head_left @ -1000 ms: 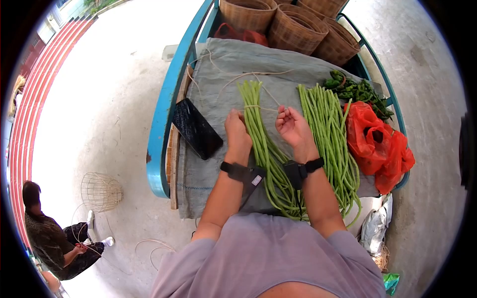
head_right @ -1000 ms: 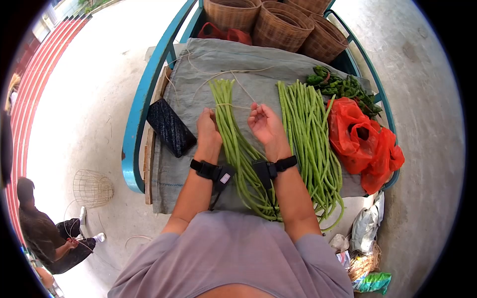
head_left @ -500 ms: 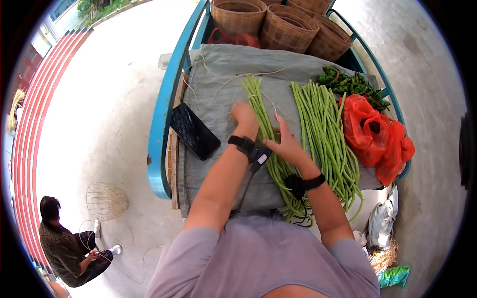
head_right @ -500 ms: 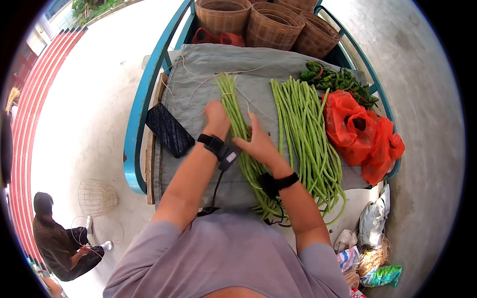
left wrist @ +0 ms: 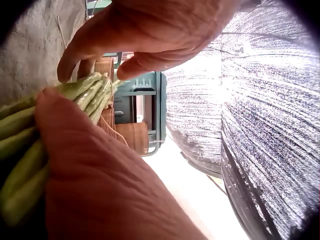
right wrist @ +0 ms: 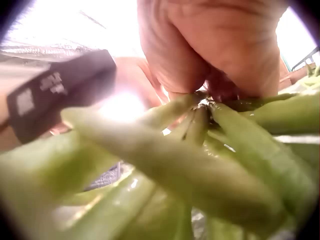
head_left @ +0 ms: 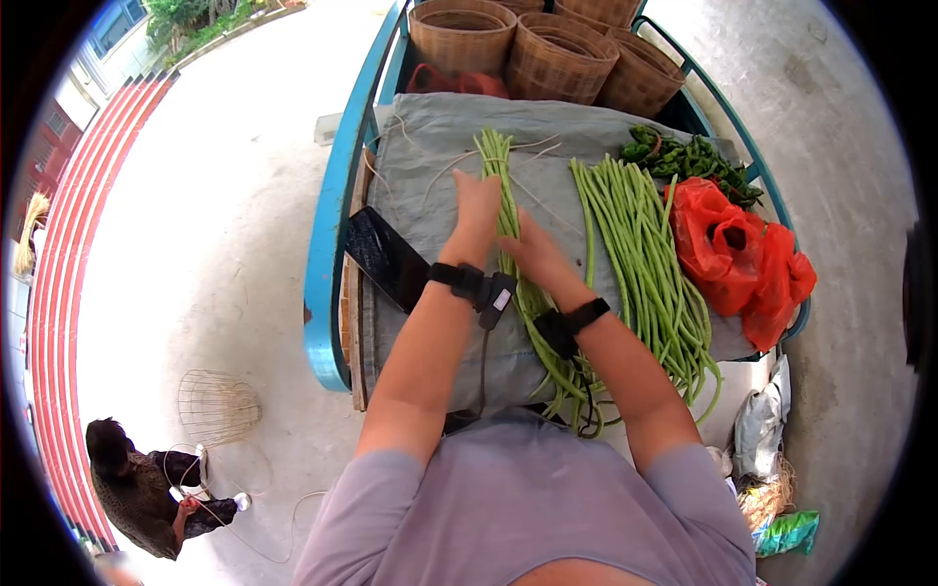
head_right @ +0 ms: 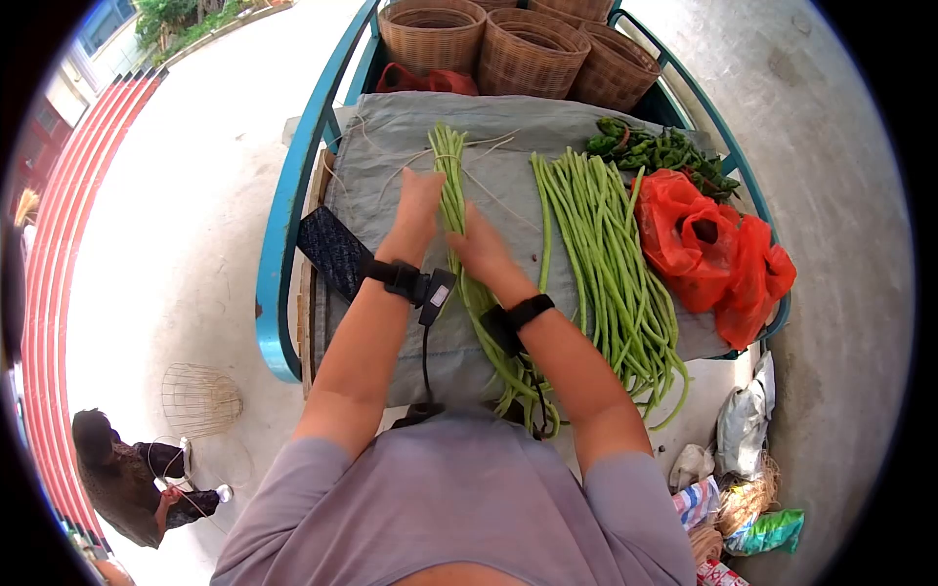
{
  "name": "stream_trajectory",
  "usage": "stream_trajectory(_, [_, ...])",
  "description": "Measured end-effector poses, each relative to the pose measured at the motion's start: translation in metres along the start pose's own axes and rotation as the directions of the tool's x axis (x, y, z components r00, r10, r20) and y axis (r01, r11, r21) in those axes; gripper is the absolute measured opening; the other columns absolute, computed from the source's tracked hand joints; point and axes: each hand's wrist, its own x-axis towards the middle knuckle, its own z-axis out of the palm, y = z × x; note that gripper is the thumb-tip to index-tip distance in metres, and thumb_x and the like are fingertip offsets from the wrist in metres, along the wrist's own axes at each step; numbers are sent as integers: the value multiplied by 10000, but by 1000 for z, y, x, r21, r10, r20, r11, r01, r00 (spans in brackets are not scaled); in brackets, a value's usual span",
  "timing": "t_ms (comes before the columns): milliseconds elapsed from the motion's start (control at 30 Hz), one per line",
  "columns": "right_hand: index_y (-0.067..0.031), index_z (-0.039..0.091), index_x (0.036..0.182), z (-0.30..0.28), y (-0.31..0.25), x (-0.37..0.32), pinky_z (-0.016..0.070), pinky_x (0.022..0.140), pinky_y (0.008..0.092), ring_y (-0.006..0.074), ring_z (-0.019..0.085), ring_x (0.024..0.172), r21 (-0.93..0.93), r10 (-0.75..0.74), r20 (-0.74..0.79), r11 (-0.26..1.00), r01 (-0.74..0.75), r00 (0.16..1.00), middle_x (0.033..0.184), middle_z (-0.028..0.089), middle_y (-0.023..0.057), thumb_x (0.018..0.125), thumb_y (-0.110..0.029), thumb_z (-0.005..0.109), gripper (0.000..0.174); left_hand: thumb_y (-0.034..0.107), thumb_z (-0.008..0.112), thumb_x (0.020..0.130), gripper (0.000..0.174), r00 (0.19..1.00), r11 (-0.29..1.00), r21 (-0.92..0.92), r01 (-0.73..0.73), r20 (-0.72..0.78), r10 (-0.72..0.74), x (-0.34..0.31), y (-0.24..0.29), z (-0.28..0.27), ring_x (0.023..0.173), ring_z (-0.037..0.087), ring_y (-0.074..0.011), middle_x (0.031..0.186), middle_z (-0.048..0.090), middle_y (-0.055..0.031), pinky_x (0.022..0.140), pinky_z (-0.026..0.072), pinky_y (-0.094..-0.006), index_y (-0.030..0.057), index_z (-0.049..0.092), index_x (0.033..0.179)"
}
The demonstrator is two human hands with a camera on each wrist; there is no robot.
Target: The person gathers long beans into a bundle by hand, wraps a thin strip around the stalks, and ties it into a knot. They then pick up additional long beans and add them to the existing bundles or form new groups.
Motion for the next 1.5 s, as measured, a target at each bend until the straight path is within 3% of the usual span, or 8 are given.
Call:
stream_trajectory(167, [-22,468,1257,23,47,25,439,890,456,430,542,1074,-253,80,83,966,-57,993,1139,590,258,835,-263,591,501,157,522,825,232,948,834,472,-287,262,178,-1,-27,-19,763,596,-400,784,633,-219,727,462,-456,-55,589,893])
stream_trajectory(267, [-10,497,1218,-15,13,10,451,866,464,429,564,1039,-325,112,147,944,-59,983,1122,604,253,845,-319,570,490,201,565,865,288,908,865,453,-216,420,7,-26,-14,-29,797,602,-246,858,653,-121,716,477,-335,-28,620,1032])
stream_trajectory(467, [-19,537,1090,-94,-21,-44,468,792,474,380,606,940,-814,335,-38,537,-224,942,992,637,218,805,-314,639,422,252,585,866,330,686,315,610,-727,632,360,-63,-42,-30,1228,477,-348,1157,616,-134,977,400,-471,63,626,1133])
stream_trajectory(800, [-40,460,994,-113,10,-77,449,728,479,392,612,876,-671,487,-175,578,-465,856,895,643,186,734,-268,634,387,319,616,834,431,528,38,529,-848,848,-47,-106,-42,-22,1268,418,-304,1252,549,-79,1056,142,-656,158,584,1232])
stream_trajectory(1000, [-60,480,1015,-171,-13,-78,447,731,490,393,604,831,-676,357,-360,537,-505,862,873,631,179,774,-231,584,312,364,619,818,346,536,126,528,-840,843,39,-107,-44,-28,1228,436,-294,1163,561,-74,1056,137,-652,200,667,1118])
stream_trajectory(1233, [-45,526,1125,-206,-72,-65,444,550,198,48,564,667,-92,-14,-736,993,-79,677,906,574,25,963,-149,493,196,471,582,846,418,573,122,583,-803,813,-109,-110,-26,-23,1301,351,-356,1311,475,-149,1053,155,-642,198,641,1156])
stream_trajectory(1333, [-37,534,1121,-220,-97,-65,445,552,210,56,541,647,-235,-257,-749,965,118,611,937,570,27,952,-129,529,193,515,564,853,555,667,167,681,-713,732,-137,-84,-14,-14,1363,269,-374,1414,380,-186,1062,158,-630,133,561,1256])
stream_trajectory(1500, [-79,532,1150,-165,-96,-73,481,629,306,187,595,719,-567,-331,-459,824,16,824,1003,588,75,872,-70,609,288,506,592,829,759,768,-6,781,-624,612,-186,-34,18,5,1398,214,-364,1471,315,-195,1067,157,-625,51,378,1398])
